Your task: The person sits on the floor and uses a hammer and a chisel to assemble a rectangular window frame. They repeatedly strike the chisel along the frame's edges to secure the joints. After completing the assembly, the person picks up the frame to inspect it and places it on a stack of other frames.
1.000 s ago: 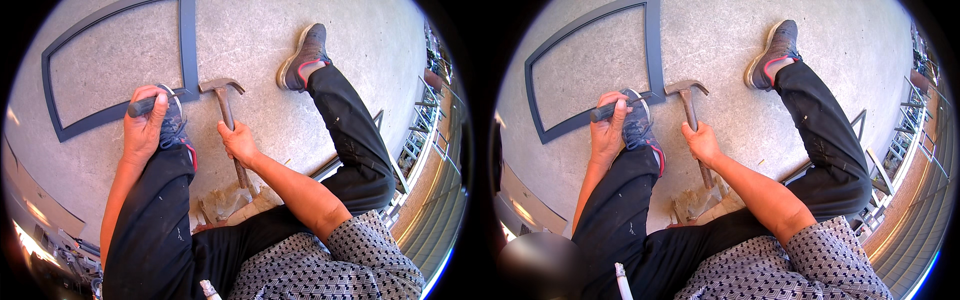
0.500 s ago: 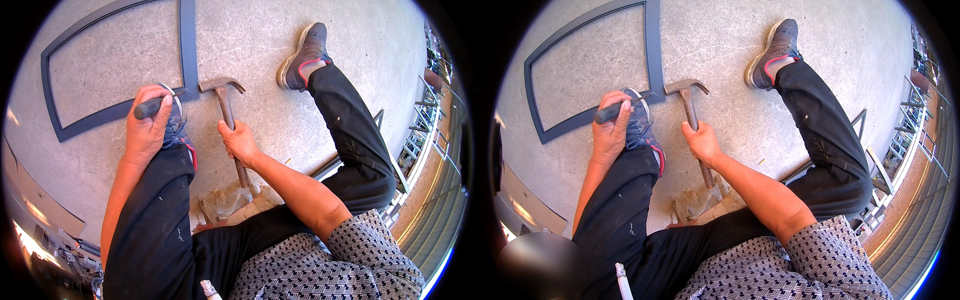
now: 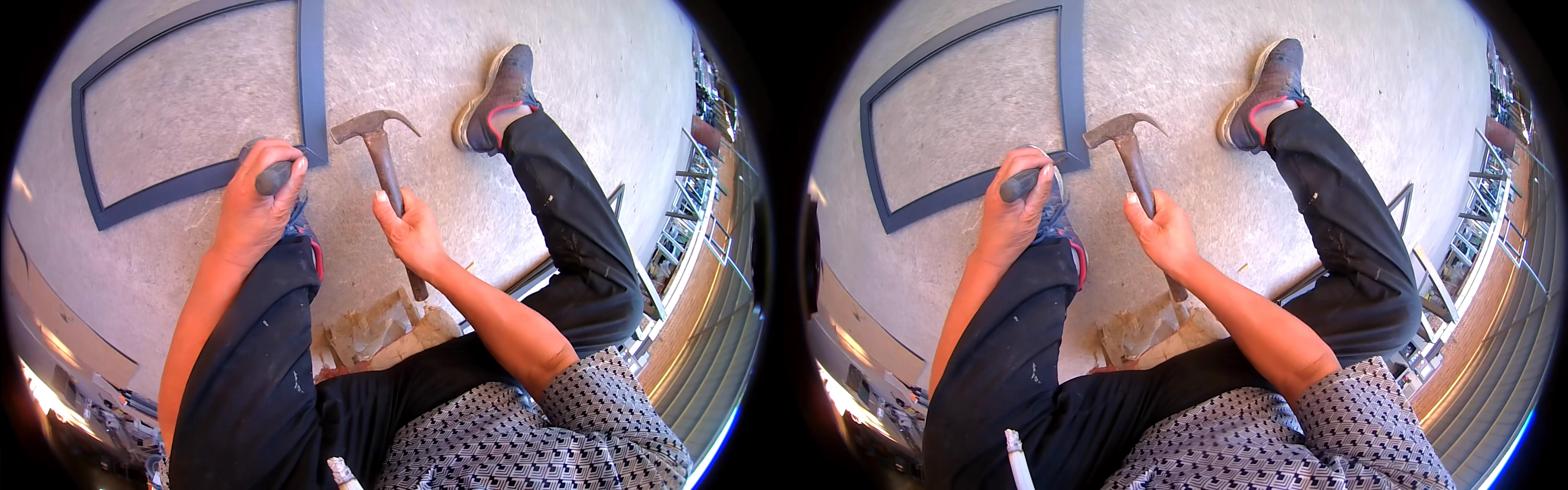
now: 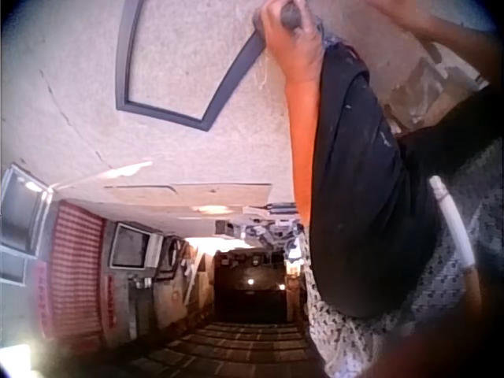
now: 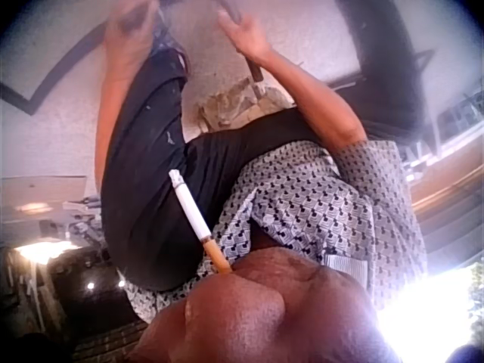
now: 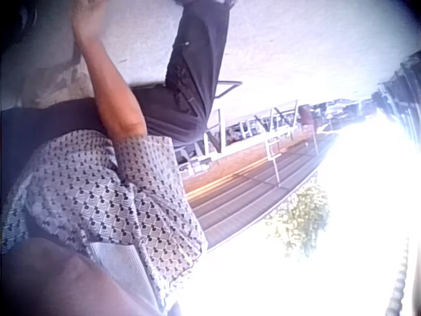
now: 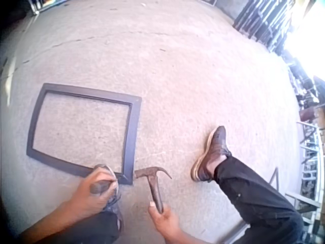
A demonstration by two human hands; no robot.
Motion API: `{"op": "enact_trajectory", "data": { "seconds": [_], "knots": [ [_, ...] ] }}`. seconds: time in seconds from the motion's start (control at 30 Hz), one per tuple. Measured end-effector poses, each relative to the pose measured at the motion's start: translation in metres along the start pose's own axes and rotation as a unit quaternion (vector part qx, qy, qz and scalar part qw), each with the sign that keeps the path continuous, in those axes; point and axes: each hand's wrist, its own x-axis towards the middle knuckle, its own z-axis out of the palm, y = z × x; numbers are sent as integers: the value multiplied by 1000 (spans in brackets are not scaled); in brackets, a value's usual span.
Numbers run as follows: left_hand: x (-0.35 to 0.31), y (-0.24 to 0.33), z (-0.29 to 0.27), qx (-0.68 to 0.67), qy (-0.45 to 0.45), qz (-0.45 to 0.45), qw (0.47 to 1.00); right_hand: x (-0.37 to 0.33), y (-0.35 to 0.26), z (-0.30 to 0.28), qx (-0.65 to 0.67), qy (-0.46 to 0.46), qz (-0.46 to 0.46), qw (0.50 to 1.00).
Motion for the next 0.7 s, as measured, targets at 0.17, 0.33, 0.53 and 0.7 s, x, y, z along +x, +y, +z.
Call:
{"op": "enact_trajectory", "data": {
  "seconds": [0.17, 0.33, 0.53, 0.7],
  "knots": [
    [6, 7, 0, 13, -32, 6, 999, -32, -18, -27, -75, 31, -98, 992],
    [8, 8, 2, 43, -49, 44, 997, -67, -56, -46, -116, 28, -222, 968],
    [10, 2, 6, 44, -63, 96, 992, -85, -69, -66, -179, -40, -324, 928],
    [11, 2, 8, 50, -67, 114, 990, -85, -62, -71, -294, -60, -300, 906]
  ]
}}
